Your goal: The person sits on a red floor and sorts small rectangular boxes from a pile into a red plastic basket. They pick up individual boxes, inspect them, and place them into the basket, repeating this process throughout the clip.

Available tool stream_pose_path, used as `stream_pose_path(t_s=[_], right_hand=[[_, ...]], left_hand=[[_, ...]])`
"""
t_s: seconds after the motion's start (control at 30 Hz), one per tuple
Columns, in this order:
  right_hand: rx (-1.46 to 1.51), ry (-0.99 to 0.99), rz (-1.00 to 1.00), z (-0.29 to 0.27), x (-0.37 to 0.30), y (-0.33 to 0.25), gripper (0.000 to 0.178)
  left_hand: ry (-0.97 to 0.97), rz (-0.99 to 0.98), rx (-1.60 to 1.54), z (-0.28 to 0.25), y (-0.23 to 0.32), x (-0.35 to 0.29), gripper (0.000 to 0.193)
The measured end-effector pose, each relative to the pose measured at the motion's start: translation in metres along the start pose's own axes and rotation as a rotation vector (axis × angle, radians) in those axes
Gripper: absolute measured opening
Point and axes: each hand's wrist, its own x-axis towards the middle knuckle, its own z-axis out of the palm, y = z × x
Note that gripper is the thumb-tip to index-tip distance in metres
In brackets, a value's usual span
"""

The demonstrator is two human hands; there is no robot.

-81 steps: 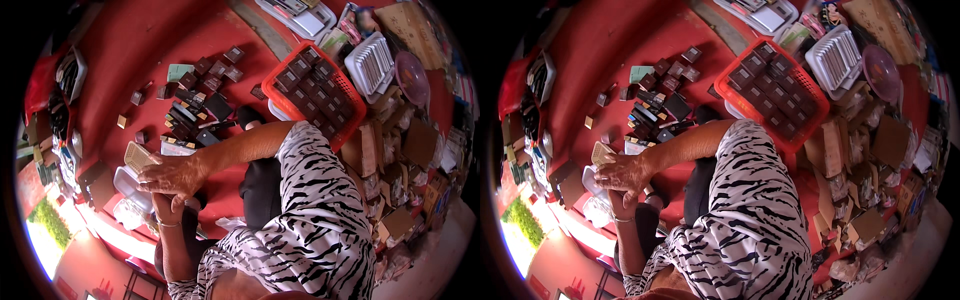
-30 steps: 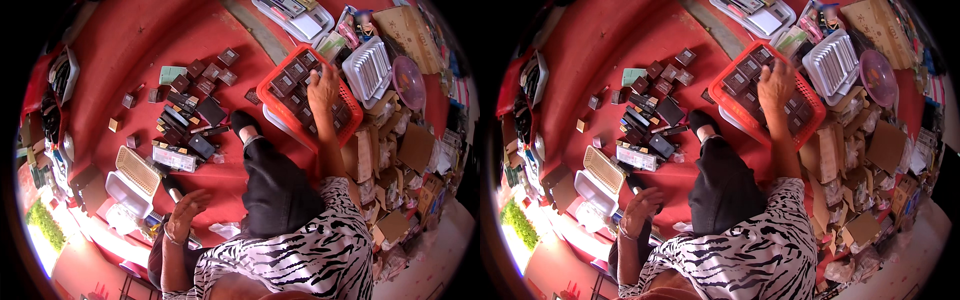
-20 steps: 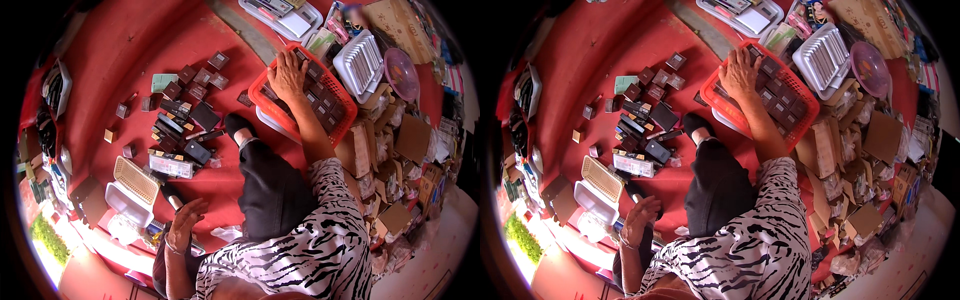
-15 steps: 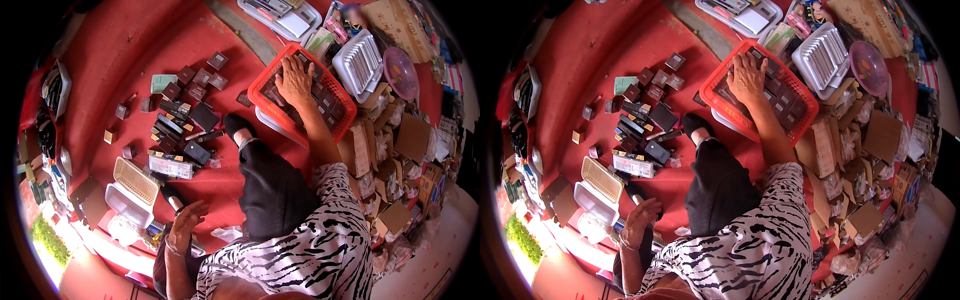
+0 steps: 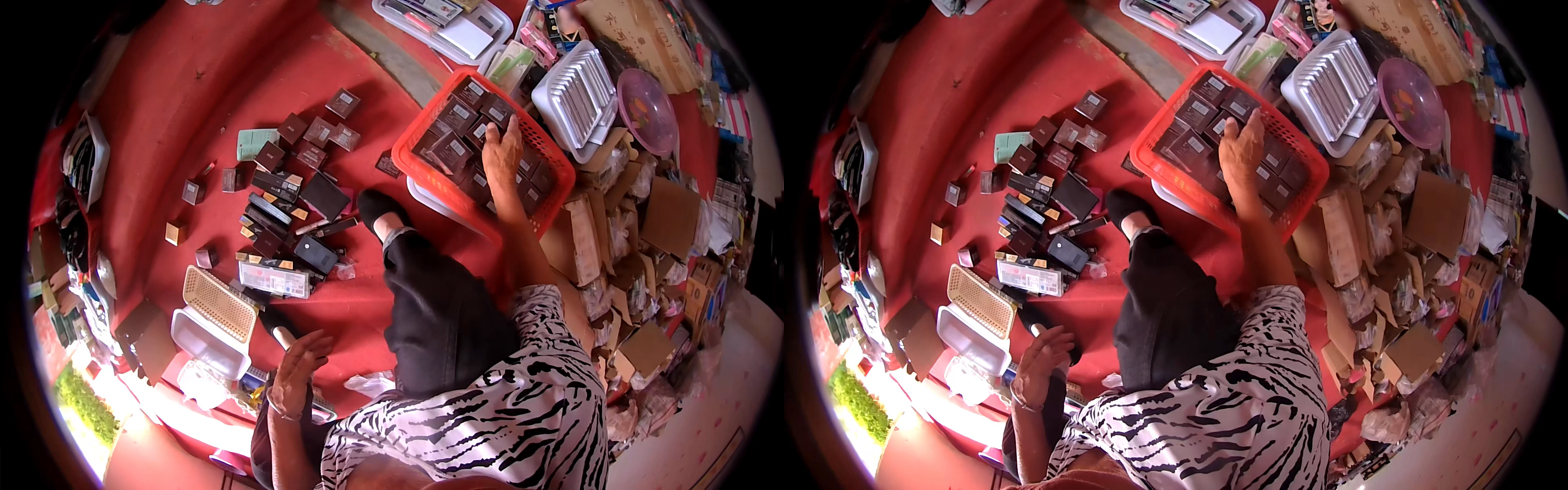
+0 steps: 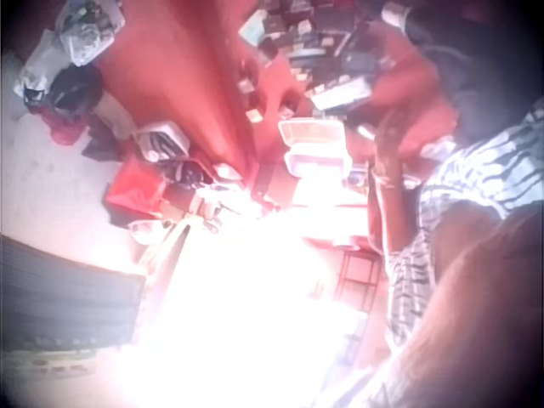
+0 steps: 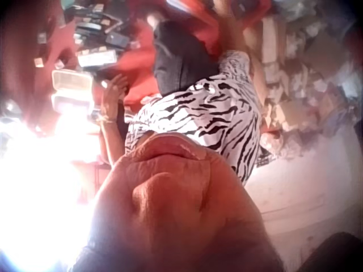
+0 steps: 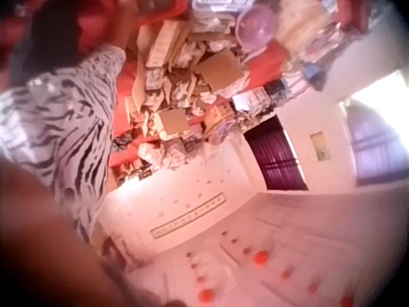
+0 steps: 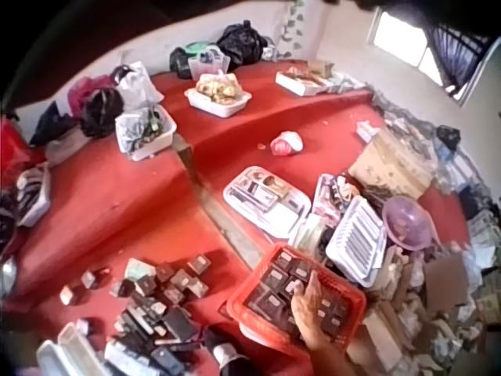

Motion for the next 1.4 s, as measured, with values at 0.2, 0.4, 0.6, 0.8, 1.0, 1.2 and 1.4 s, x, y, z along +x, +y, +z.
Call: stream_pose_path(t_s=[0.2, 0.4, 0.6, 0.8, 1.0, 1.2, 1.4], right_hand=[[-0.006, 0.083, -0.133, -0.011, 0.009, -0.015, 0.042], [-0.246, -0.038, -0.675, 0.002, 0.016, -0.064, 0.042], [-0.462, -0.252, -0.627, 0.014, 0.028, -0.039, 0.046], [0.076, -0.156, -0.587, -0.015, 0.013, -0.039, 0.054], [-0.014, -0.22, -0.187, -0.049, -0.056, -0.03, 0.064], [0.049, -0.323, 0.007, -0.017, -0.049, -0.029, 0.054], [0.128, -0.216, -0.039, -0.026, -0.067, -0.045, 0.048]], left_hand=[[0.006, -0.022, 0.018, 0.0, -0.003, 0.001, 0.043], [-0.012, 0.003, 0.066, 0.0, 0.005, 0.002, 0.041], [-0.034, -0.018, 0.111, 0.0, 0.003, 0.001, 0.039], [-0.027, 0.012, 0.088, -0.003, 0.004, -0.002, 0.04], [-0.065, 0.016, 0.121, -0.001, 0.004, -0.003, 0.041], [-0.097, 0.01, 0.151, -0.002, -0.003, 0.003, 0.041], [-0.041, -0.004, 0.175, -0.001, 0.0, 0.001, 0.04]])
